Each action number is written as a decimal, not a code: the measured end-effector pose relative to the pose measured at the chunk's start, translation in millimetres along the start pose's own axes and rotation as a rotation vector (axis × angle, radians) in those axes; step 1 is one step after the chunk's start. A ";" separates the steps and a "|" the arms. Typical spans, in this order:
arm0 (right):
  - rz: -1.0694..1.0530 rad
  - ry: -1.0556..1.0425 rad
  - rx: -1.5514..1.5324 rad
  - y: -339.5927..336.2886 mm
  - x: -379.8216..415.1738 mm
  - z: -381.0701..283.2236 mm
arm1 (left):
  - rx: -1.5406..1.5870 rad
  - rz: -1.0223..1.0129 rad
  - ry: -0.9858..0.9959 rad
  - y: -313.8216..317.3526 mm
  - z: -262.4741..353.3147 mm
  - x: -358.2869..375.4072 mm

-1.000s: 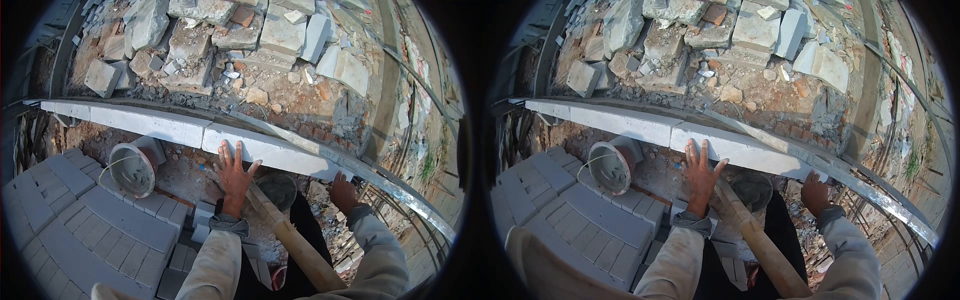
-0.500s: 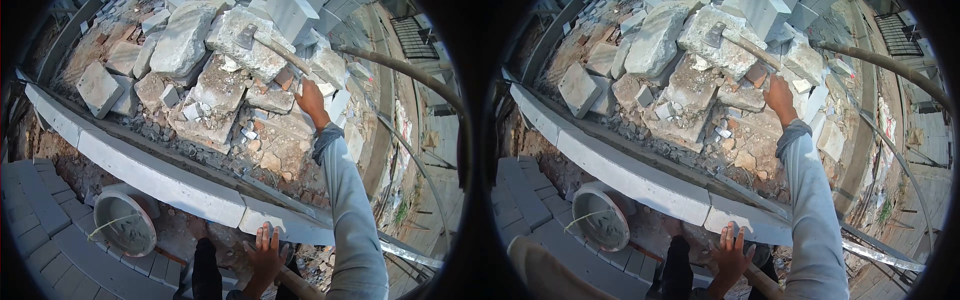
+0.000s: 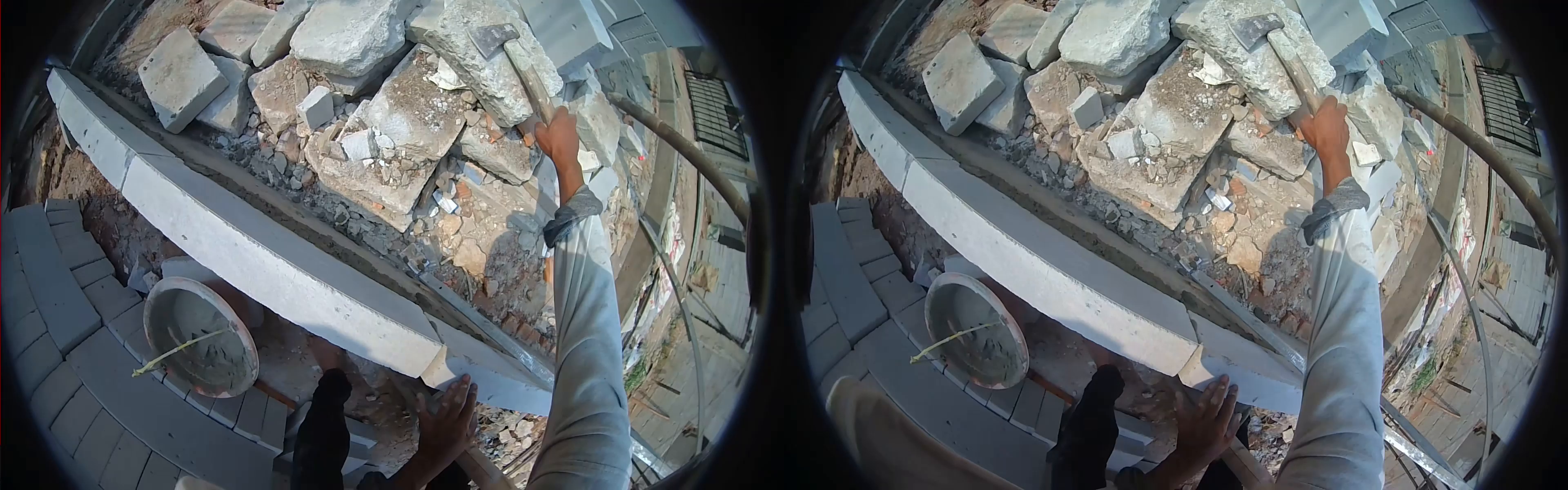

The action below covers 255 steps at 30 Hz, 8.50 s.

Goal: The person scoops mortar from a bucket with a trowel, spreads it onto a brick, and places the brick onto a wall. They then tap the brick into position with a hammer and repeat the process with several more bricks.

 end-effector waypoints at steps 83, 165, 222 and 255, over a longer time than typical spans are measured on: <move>-0.414 0.094 -0.658 -103.8 740.9 323.1 | -0.335 0.242 -0.281 130.9 107.1 6.7; -0.564 0.001 -0.599 -88.3 703.9 303.2 | -0.447 0.211 -0.278 105.8 58.8 8.6; -0.753 1.206 -1.599 -102.9 838.9 463.5 | -0.769 -0.455 0.334 148.2 106.2 22.3; -1.218 0.277 -0.812 -582.5 651.4 239.6 | 0.729 0.236 -0.914 -301.9 -33.9 334.3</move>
Point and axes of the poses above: each hand's wrist, its own x-axis away from the middle knuckle, its own y-axis out of the palm, z = x × y, the point moved 1 cm from there along -x, towards the middle knuckle, and after that the axes turned 14 degrees about x, right-handed, at the moved point
